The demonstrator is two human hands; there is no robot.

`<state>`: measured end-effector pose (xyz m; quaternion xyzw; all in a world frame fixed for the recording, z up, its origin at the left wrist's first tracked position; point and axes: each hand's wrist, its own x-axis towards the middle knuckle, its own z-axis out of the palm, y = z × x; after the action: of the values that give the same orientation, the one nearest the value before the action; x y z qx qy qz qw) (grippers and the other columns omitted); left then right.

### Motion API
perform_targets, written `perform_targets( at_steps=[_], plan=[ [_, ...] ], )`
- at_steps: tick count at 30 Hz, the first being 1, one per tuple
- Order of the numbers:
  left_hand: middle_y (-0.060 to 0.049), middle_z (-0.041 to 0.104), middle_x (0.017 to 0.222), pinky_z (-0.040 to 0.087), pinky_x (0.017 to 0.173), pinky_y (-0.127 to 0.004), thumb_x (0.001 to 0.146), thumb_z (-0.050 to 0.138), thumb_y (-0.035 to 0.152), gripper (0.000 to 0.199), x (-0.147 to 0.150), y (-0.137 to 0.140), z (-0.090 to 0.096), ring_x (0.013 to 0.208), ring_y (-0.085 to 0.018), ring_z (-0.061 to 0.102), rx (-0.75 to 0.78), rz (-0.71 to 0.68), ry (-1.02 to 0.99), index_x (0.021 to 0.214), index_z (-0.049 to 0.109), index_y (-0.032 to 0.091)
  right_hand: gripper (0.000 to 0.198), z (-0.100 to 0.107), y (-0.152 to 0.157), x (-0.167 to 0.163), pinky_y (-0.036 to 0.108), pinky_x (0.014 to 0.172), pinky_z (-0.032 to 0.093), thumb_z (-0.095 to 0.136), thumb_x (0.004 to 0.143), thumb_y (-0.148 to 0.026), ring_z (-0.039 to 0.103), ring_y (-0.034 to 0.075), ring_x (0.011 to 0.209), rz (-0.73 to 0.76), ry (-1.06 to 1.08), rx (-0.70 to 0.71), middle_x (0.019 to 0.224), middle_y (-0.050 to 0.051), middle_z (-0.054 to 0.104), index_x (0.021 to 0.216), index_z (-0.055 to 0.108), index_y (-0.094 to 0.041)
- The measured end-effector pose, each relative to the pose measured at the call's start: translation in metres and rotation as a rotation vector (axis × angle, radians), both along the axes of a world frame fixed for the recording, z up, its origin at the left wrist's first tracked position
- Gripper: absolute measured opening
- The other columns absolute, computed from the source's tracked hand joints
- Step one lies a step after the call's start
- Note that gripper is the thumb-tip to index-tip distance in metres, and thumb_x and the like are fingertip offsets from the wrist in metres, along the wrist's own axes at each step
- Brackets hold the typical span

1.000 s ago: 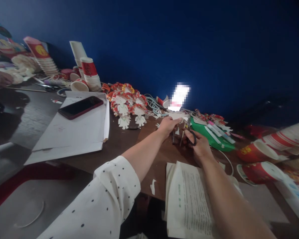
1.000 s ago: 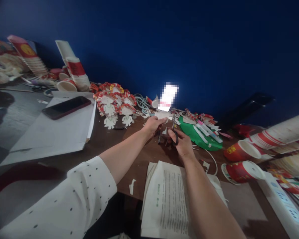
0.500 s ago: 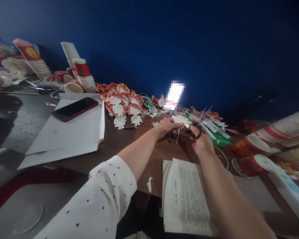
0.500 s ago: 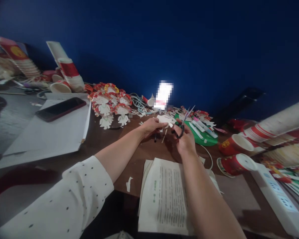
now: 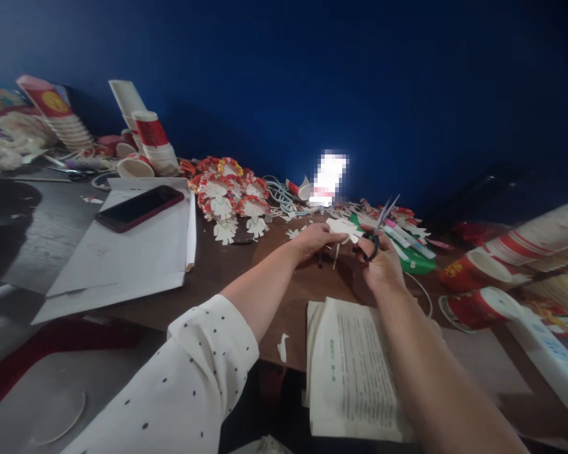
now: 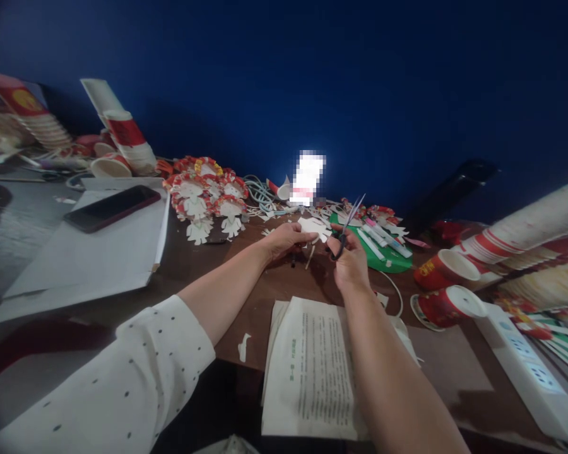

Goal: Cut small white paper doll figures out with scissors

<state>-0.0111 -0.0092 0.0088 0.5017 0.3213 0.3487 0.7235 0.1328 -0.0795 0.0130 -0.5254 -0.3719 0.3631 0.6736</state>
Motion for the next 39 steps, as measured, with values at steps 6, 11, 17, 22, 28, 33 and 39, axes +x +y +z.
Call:
perform_targets(
  at_steps=[6, 11, 17, 22, 28, 33, 39],
  plan=[
    [0.003, 0.056, 0.064, 0.034, 0.053, -0.022, 0.067, 0.088, 0.031, 0.037, -0.0008, -0.0009, 0.0017, 0.057, -0.007, 0.049, -0.019, 0.006, -0.025, 0.07, 0.054, 0.016, 0.041, -0.0013, 0.0, 0.0005, 0.021, 0.05, 0.033, 0.085, 0.055, -0.031, 0.049, 0.009, 0.061, -0.01, -0.041, 0.044, 0.075, -0.006, 0.057, 0.092, 0.069, -0.025],
    [0.003, 0.055, 0.063, 0.032, 0.053, -0.022, 0.061, 0.091, 0.035, 0.044, -0.0013, -0.0023, 0.0042, 0.055, -0.006, 0.048, -0.035, 0.021, -0.033, 0.067, 0.052, 0.016, 0.042, 0.0, -0.0003, -0.0017, 0.02, 0.048, 0.031, 0.087, 0.053, -0.028, 0.045, 0.007, 0.059, -0.006, -0.015, 0.065, 0.075, -0.006, 0.058, 0.092, 0.072, -0.024],
    [0.004, 0.054, 0.061, 0.03, 0.052, -0.023, 0.058, 0.093, 0.036, 0.047, -0.0018, -0.0032, 0.0063, 0.054, -0.006, 0.047, -0.054, 0.023, -0.044, 0.066, 0.051, 0.016, 0.046, -0.0008, 0.001, -0.0008, 0.02, 0.048, 0.029, 0.089, 0.05, -0.029, 0.048, 0.009, 0.06, -0.005, 0.012, 0.052, 0.074, -0.006, 0.06, 0.093, 0.072, -0.024],
    [0.003, 0.055, 0.063, 0.031, 0.052, -0.022, 0.067, 0.088, 0.031, 0.039, -0.0008, -0.0012, 0.0034, 0.054, -0.006, 0.048, -0.068, 0.013, -0.055, 0.07, 0.053, 0.016, 0.046, -0.0028, 0.0021, -0.0001, 0.02, 0.049, 0.029, 0.09, 0.05, -0.03, 0.044, 0.008, 0.057, 0.014, 0.001, 0.052, 0.072, -0.007, 0.058, 0.092, 0.072, -0.024],
    [0.003, 0.054, 0.062, 0.033, 0.052, -0.022, 0.066, 0.089, 0.03, 0.039, -0.0013, -0.0015, 0.0035, 0.055, -0.007, 0.048, -0.074, 0.0, -0.051, 0.069, 0.053, 0.016, 0.045, -0.0038, 0.0018, -0.0005, 0.021, 0.048, 0.03, 0.088, 0.052, -0.031, 0.042, 0.007, 0.055, -0.001, -0.024, 0.059, 0.071, -0.007, 0.056, 0.094, 0.073, -0.025],
    [0.002, 0.057, 0.063, 0.033, 0.051, -0.022, 0.072, 0.084, 0.023, 0.031, -0.0016, -0.0034, 0.0046, 0.055, -0.007, 0.05, -0.076, 0.001, -0.071, 0.07, 0.054, 0.015, 0.049, -0.0041, 0.0023, -0.0003, 0.022, 0.05, 0.032, 0.088, 0.051, -0.032, 0.045, 0.008, 0.057, 0.001, -0.034, 0.04, 0.072, -0.007, 0.056, 0.097, 0.073, -0.024],
    [0.003, 0.056, 0.059, 0.029, 0.049, -0.021, 0.071, 0.085, 0.025, 0.027, 0.0024, 0.0026, -0.0023, 0.049, -0.005, 0.043, -0.046, 0.066, -0.125, 0.072, 0.06, 0.013, 0.047, -0.0036, 0.0035, -0.0009, 0.021, 0.05, 0.033, 0.087, 0.05, -0.03, 0.051, 0.01, 0.061, -0.066, -0.032, 0.042, 0.07, -0.005, 0.06, 0.093, 0.071, -0.022]
  ],
)
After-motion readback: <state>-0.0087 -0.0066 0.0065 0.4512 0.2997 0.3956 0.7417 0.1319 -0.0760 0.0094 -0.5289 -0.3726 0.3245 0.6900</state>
